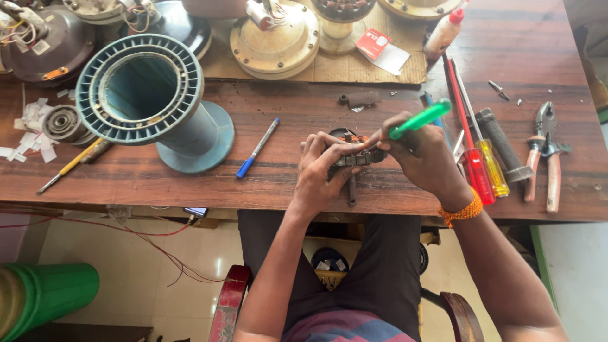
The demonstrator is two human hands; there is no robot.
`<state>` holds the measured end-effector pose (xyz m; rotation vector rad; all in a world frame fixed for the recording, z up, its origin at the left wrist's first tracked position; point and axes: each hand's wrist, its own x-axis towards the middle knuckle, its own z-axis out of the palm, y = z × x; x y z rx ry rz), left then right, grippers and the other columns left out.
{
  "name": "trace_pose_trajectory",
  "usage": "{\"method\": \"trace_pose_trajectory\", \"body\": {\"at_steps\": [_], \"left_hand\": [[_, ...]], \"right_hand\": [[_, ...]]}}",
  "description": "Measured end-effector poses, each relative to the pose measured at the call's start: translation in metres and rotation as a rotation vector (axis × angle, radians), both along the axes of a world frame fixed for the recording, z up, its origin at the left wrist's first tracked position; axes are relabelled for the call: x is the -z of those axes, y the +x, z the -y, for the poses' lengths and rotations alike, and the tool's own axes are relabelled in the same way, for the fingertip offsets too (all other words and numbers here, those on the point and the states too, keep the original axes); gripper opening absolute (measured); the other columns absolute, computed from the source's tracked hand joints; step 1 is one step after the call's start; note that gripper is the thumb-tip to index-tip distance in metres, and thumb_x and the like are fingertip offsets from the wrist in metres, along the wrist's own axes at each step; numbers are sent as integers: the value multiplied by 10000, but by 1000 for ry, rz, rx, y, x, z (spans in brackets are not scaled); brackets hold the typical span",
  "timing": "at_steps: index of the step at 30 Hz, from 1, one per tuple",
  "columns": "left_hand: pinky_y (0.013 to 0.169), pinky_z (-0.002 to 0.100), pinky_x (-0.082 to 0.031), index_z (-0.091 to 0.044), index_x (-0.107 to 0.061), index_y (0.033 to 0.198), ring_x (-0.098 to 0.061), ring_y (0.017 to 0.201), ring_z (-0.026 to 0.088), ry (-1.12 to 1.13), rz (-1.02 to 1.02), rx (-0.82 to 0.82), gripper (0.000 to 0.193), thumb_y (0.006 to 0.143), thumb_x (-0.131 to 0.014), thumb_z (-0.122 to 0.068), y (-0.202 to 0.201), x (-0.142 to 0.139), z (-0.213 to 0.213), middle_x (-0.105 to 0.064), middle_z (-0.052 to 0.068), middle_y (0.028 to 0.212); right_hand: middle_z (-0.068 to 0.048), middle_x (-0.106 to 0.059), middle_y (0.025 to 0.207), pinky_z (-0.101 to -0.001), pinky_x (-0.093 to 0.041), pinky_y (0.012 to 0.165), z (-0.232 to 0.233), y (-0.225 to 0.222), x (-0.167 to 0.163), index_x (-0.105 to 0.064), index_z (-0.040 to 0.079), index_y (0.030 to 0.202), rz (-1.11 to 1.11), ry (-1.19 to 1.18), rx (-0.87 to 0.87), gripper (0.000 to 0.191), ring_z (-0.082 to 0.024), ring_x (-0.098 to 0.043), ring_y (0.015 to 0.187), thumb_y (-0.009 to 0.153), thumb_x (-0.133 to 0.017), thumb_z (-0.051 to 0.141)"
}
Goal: The person sits at a workbench reworking an electric motor armature, holding the rotor and working on its copper windings and commutator by hand. They occasionally pick up a green-handled screwdriver to pry or adjust parts of the armature and reposition it while working around its circumference.
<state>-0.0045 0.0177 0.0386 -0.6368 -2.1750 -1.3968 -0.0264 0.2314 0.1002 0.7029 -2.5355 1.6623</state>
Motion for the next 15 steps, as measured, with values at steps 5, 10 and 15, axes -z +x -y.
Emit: {"method": "trace_pose_trajectory", "body": {"at_steps": [5,10,15], "left_hand": [[953,393,-418,-173,-728,1213,-559,1064,219,3,16,11,406,825,-840,-141,4,4,-2,-612,13,1070],[945,399,-408,-164,-727,1204,-557,1045,218,-21,-3,4,412,811,-845,-140,-1,3,-2,-615,19,1052],[944,379,-425,-175,-727,1219,-546,1052,219,-2,1,10,412,824,-838,-144,3,2,-4,-624,15,1079]], "right_hand": [[-117,-736,1072,-318,-613,921,-2,8,3,-570,-9,1071,30,-216,-58,108,-156,-720,1037,998,-609,-79],[-120,-739,965,-299,-585,769,-2,9,-3,-604,-8,1045,-76,65,50,145,-152,-718,887,934,-660,-84],[-124,-755,1008,-301,-590,807,-4,7,-5,-578,-11,1078,66,-76,17,123,-147,-720,927,981,-637,-59]]}}
